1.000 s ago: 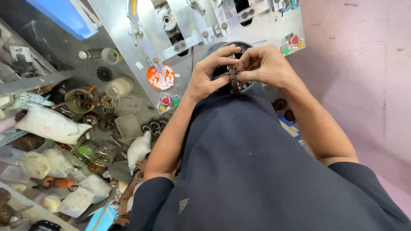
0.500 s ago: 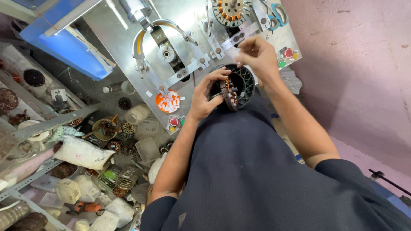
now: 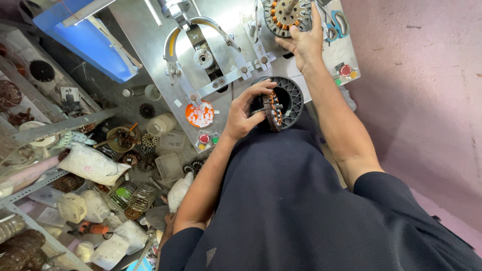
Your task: The person uses a screwdriver to tighten screws on a circular electrical component mounted on a machine. They repeatedly insert small white plastic spacers between copper windings and secure them with screws, working on multiple similar components.
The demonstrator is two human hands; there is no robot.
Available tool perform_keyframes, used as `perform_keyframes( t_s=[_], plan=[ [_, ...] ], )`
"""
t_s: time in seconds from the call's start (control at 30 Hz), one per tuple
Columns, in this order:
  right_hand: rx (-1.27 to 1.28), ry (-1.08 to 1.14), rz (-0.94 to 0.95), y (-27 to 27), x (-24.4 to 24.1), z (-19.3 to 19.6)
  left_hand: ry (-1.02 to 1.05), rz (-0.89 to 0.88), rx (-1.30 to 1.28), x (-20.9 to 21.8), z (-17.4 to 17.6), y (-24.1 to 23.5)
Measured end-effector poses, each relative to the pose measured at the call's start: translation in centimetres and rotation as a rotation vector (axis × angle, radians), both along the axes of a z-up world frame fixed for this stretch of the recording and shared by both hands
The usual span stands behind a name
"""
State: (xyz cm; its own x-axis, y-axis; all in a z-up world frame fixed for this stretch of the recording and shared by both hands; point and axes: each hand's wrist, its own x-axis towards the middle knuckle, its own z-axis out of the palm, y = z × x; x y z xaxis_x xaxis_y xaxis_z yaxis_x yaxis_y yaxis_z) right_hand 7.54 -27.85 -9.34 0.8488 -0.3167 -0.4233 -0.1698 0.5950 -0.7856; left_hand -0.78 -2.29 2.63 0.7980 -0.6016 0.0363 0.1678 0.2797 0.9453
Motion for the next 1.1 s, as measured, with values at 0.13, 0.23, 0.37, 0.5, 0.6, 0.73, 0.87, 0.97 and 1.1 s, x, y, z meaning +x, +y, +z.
perform_keyframes(
  t_s=[0.13, 0.23, 0.37, 0.5, 0.6, 0.73, 0.87, 0.97, 1.1],
  plan=[
    [-0.093, 0.027, 0.074, -1.6, 0.2, 0.5, -0.001, 0.010, 0.015, 0.1, -0.1, 0.0],
    [-0.101, 0.038, 0.108, -2.1, 0.4, 1.0, -0.009, 0.018, 0.015, 0.2, -0.1, -0.2],
    [-0.133, 0.039, 0.150, -2.4, 0.7, 1.0, -0.011, 0.023, 0.023, 0.3, 0.1, -0.3],
    [-0.175, 0.037, 0.180, -3.1, 1.3, 0.3, -0.009, 0.022, 0.028, 0.3, 0.3, -0.4],
    [-0.212, 0.036, 0.168, -3.0, 1.9, -0.4, -0.009, 0.016, 0.040, 0.4, 0.4, -0.4],
    [-0.197, 0.024, 0.126, -3.0, 2.0, -1.2, 0.002, 0.015, 0.032, 0.4, 0.4, -0.6],
    [-0.171, 0.057, 0.102, -2.6, 2.5, -2.0, 0.005, 0.017, 0.030, 0.5, 0.4, -0.5],
    [-0.193, 0.043, 0.074, -2.6, 2.9, -2.4, 0.003, 0.018, 0.040, 0.5, 0.4, -0.6],
    [-0.183, 0.019, 0.039, -2.1, 3.2, -2.7, -0.002, 0.015, 0.047, 0.5, 0.5, -0.6]
  ],
)
